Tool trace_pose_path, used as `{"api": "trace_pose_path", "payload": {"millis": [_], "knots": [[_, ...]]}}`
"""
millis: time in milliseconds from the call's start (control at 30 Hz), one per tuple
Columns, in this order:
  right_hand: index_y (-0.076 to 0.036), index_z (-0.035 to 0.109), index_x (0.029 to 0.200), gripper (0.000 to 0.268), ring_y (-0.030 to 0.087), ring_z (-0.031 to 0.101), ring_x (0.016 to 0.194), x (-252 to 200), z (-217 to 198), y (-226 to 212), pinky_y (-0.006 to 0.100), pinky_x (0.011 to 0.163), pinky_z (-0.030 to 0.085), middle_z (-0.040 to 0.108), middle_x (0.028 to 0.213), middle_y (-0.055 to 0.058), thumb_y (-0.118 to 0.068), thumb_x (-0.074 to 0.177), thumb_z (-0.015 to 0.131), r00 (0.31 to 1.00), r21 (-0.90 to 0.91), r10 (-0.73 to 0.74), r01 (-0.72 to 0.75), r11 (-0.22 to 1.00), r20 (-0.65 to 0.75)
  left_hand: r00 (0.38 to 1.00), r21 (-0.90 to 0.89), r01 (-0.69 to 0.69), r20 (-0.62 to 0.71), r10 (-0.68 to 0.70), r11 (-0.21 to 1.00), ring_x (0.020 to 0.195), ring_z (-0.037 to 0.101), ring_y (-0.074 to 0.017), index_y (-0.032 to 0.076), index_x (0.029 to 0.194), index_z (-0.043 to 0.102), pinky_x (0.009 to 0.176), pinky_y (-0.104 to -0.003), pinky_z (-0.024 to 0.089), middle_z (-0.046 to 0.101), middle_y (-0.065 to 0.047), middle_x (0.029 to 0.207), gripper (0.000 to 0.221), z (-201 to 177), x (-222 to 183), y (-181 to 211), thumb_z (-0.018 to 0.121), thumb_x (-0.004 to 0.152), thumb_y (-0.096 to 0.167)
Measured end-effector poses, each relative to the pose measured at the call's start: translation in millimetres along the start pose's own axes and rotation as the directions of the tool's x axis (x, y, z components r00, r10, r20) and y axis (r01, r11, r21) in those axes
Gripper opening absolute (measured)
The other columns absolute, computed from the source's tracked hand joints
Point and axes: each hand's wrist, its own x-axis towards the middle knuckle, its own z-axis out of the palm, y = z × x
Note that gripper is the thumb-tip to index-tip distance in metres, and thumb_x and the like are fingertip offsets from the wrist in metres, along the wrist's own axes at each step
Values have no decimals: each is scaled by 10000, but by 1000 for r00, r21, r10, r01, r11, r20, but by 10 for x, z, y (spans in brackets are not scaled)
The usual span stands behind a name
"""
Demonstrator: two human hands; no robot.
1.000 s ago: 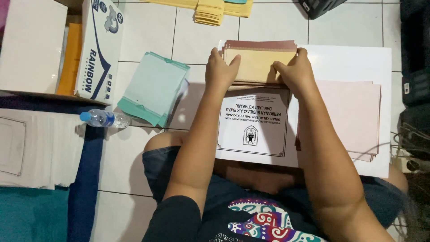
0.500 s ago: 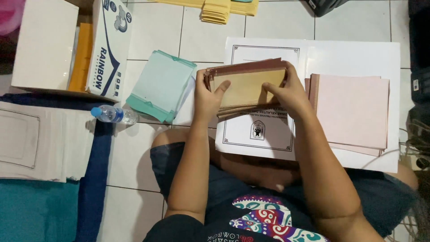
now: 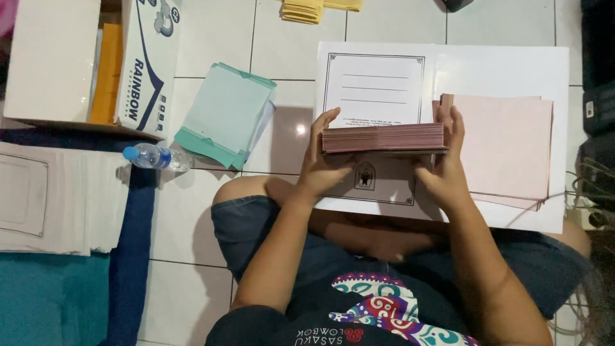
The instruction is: The person sits on the floor and repeatedly folds small rectangular sheets of paper in half by hand. They place each folded sheet into a stack and continue the process with the remaining sheets.
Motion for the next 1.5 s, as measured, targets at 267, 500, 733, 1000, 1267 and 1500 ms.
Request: {"api": "trace_pose_path", "payload": {"millis": [267,500,733,1000,1267,1500], "knots": [[-88,309,1642,946,391,117,1551,-132,632,-490,544,1224,52,213,1700,190,-67,780,698,910,-739,-366,383,555,196,1000,49,9,-8,-9,999,1403,509,-320,187,1536,408,1184,-519,372,564,-120,1474,992,27,-46,-192,893,674,112],[-124,545,1530,744,343,491,1439,9,812,-681,491,1182,311,537,1563,130,-165,799,676,862,-816,-454,421,396,225,997,27,-75,0,75,997,1333,570,-292,87,1556,367,1163,-462,427,579,-127,1442,993,29,-36,-30,824,678,19],[8,227,1670,1202,503,-28,1537,42,103,-241,598,1189,-84,98,1708,307,40,650,862,959,-714,-277,239,658,66,999,-85,-38,10,39,996,1262,593,-281,76,1508,420,1105,-460,464,565,-135,1441,894,-7,-21,-75,671,668,-99],[-200,-44,1667,1216,448,-68,1575,149,-82,127,635,1232,-68,-4,1750,225,75,643,552,995,277,-80,63,959,52,996,-88,-72,47,76,994,1337,527,-283,136,1587,327,1094,-482,457,435,-131,1588,993,17,-1,-164,679,688,-92],[-129,320,1525,871,397,396,1451,176,-118,368,620,1181,255,457,1487,193,168,714,431,989,263,90,-118,958,114,997,172,65,21,-69,983,1154,635,-434,136,1373,482,994,-567,499,647,-170,1209,696,10,3,-392,800,758,61],[-14,482,1378,502,459,557,1289,102,-184,443,665,1021,429,619,1251,290,54,890,579,991,69,120,-124,990,62,987,214,142,40,-154,966,1048,675,-431,137,1171,571,959,-551,518,701,-150,1025,462,-102,74,-76,792,782,25]]}}
